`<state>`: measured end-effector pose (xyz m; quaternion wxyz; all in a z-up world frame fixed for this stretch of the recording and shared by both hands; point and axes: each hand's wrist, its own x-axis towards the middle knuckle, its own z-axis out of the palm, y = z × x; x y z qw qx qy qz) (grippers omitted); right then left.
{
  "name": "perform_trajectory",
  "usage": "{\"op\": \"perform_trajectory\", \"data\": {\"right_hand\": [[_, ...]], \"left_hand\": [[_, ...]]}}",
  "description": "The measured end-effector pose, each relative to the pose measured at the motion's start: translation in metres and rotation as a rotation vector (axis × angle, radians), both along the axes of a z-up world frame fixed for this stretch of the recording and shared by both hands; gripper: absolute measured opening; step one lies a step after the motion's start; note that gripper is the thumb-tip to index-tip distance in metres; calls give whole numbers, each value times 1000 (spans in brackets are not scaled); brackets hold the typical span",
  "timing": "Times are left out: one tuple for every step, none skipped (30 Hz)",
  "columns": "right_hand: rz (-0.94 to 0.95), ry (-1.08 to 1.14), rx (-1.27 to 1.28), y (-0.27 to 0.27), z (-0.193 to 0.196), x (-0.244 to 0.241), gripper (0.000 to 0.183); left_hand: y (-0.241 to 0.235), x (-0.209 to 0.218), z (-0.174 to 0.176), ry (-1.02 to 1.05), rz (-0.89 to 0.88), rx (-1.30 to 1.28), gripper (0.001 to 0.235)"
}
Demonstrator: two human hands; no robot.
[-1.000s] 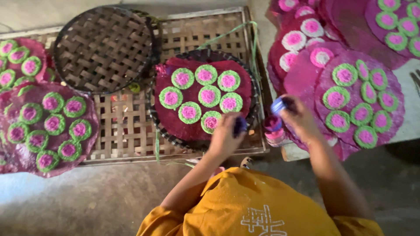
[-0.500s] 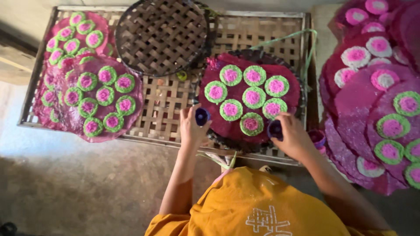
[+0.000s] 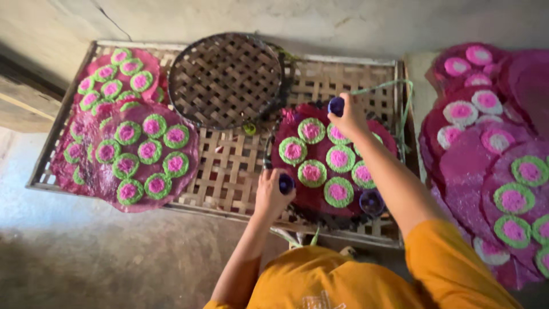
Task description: The person applies green and pink paste to circular items on a tray using a hand-held spreader and then moves the tray to a drying rack to arrange them.
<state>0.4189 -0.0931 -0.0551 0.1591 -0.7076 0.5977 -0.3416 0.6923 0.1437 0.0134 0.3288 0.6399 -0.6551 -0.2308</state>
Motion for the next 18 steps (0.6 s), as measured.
{"op": "perform_trajectory", "data": {"right_hand": [[9, 46, -34, -6, -9, 2, 72], [17, 92, -68, -7, -12, 5, 74], [24, 139, -99, -15, -11, 6, 77], [36, 156, -72, -23, -6, 8, 82], [43, 173, -38, -20, 0, 10, 87], [50, 189, -4, -17, 10, 12, 93], [45, 157, -71, -6, 21, 15, 86], [40, 125, -137, 4, 35, 18, 79], [27, 96, -194, 20, 50, 19, 73], [140, -110, 85, 36, 66, 21, 65], [242, -325, 361, 52, 83, 20, 58], [344, -548, 630, 68, 99, 17, 52], [424, -436, 601, 89, 113, 11, 48], [503, -322, 573, 109, 125, 3, 44], [585, -202, 539, 123, 138, -6, 41], [521, -190, 494, 136, 150, -14, 41], [460, -170, 445, 144, 161, -25, 42], [399, -149, 398, 154, 171, -37, 42]], "left_hand": [[1, 1, 0, -13, -12, -48, 56], [3, 3, 1, -26, -25, -96, 58], [3, 4, 4, -8, -23, -107, 60], [2, 5, 8, 10, -22, -119, 62], [5, 7, 13, 27, -26, -124, 64], [5, 6, 20, 58, 0, -114, 68], [7, 7, 28, 85, 16, -95, 72], [6, 7, 36, 112, 32, -76, 75], [7, 4, 46, 127, 23, -83, 83], [1, -1, 56, 144, 14, -91, 90], [-8, -9, 67, 161, -5, -92, 98], [-20, -20, 77, 132, -56, -186, 106], [-28, -33, 85, 108, -119, -273, 113], [-35, -48, 92, 143, -183, -254, 116], [-43, -63, 99, 180, -244, -242, 119], [-45, -77, 105, 185, -297, -216, 118], [-49, -92, 109, 191, -347, -197, 117], [-49, -104, 111, 197, -397, -178, 117]]}}
